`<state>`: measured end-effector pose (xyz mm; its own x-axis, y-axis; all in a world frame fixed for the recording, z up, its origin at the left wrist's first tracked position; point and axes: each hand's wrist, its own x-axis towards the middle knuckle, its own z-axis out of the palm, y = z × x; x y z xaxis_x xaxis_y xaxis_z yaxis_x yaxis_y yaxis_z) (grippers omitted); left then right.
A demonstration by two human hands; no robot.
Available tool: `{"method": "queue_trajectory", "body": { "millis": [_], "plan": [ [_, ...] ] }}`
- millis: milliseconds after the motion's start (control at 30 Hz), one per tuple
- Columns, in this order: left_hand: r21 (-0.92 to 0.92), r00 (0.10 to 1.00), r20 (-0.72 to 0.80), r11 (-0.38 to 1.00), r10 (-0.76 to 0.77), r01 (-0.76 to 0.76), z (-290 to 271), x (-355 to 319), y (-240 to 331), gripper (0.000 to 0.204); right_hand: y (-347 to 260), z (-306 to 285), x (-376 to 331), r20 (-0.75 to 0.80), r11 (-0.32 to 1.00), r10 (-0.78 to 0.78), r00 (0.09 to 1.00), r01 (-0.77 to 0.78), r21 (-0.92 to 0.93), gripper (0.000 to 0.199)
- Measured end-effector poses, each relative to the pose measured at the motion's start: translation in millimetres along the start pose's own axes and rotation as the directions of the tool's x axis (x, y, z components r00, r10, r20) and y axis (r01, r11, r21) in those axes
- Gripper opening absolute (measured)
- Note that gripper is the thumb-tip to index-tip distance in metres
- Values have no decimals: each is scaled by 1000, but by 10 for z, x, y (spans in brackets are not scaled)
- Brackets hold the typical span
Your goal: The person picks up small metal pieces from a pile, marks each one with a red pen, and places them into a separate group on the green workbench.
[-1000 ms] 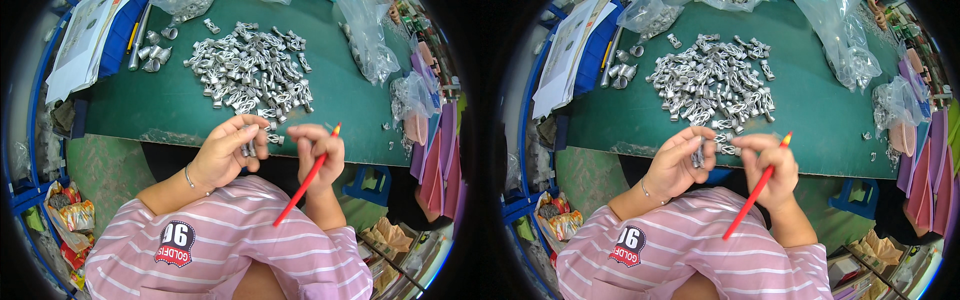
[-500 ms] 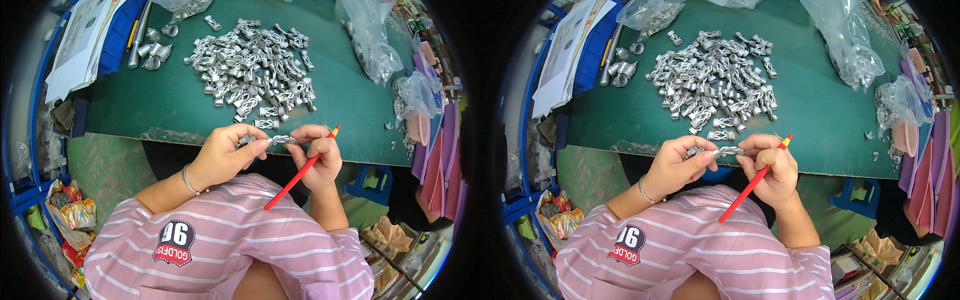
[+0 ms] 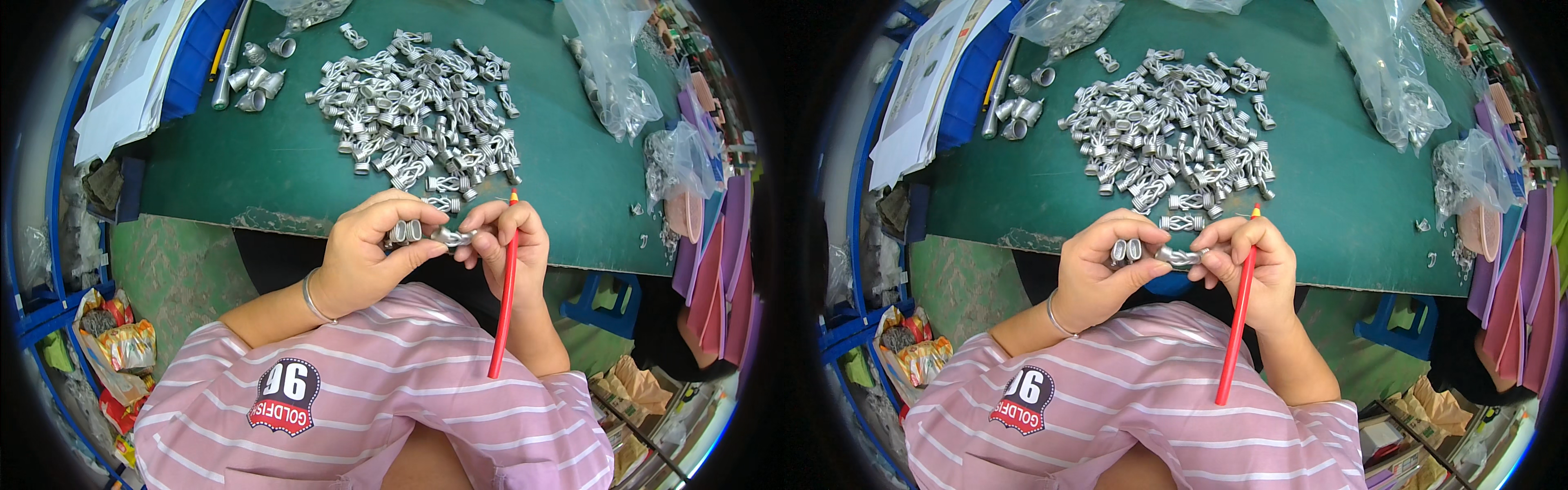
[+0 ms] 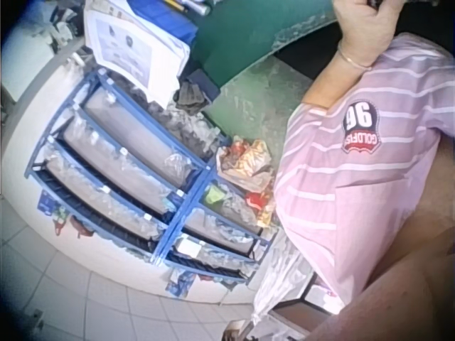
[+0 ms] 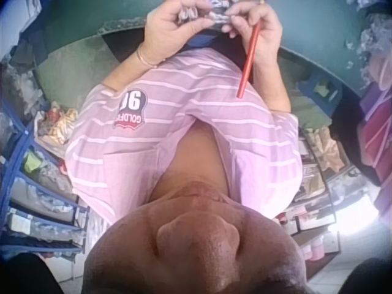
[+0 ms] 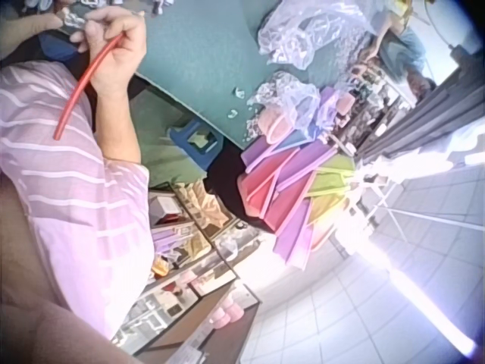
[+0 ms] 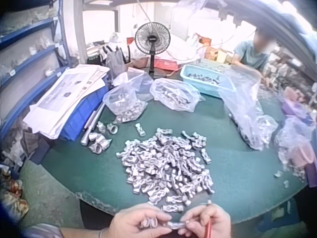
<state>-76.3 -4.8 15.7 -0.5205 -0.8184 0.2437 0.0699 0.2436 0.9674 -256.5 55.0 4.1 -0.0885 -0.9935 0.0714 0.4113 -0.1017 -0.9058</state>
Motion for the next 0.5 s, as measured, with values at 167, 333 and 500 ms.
{"method": "queue_trajectory", "body": {
  "millis": [167, 333, 500],
  "plan": [
    [-4, 999, 17, 999, 42, -42, 8, 10, 34, 27, 120, -34, 1, 36, 997, -79, 996, 79, -1, 26],
    [0, 998, 0, 998, 57, -57, 11, 2, -29, 25, 77, 32, -11, -20, 912, -297, 955, 277, -302, 31],
    [-446, 891, 106, 779, -442, 440, 59, -30, 18, 22, 14, 125, -18, 2, 857, -408, 913, 383, -344, 37]
  ]
}}
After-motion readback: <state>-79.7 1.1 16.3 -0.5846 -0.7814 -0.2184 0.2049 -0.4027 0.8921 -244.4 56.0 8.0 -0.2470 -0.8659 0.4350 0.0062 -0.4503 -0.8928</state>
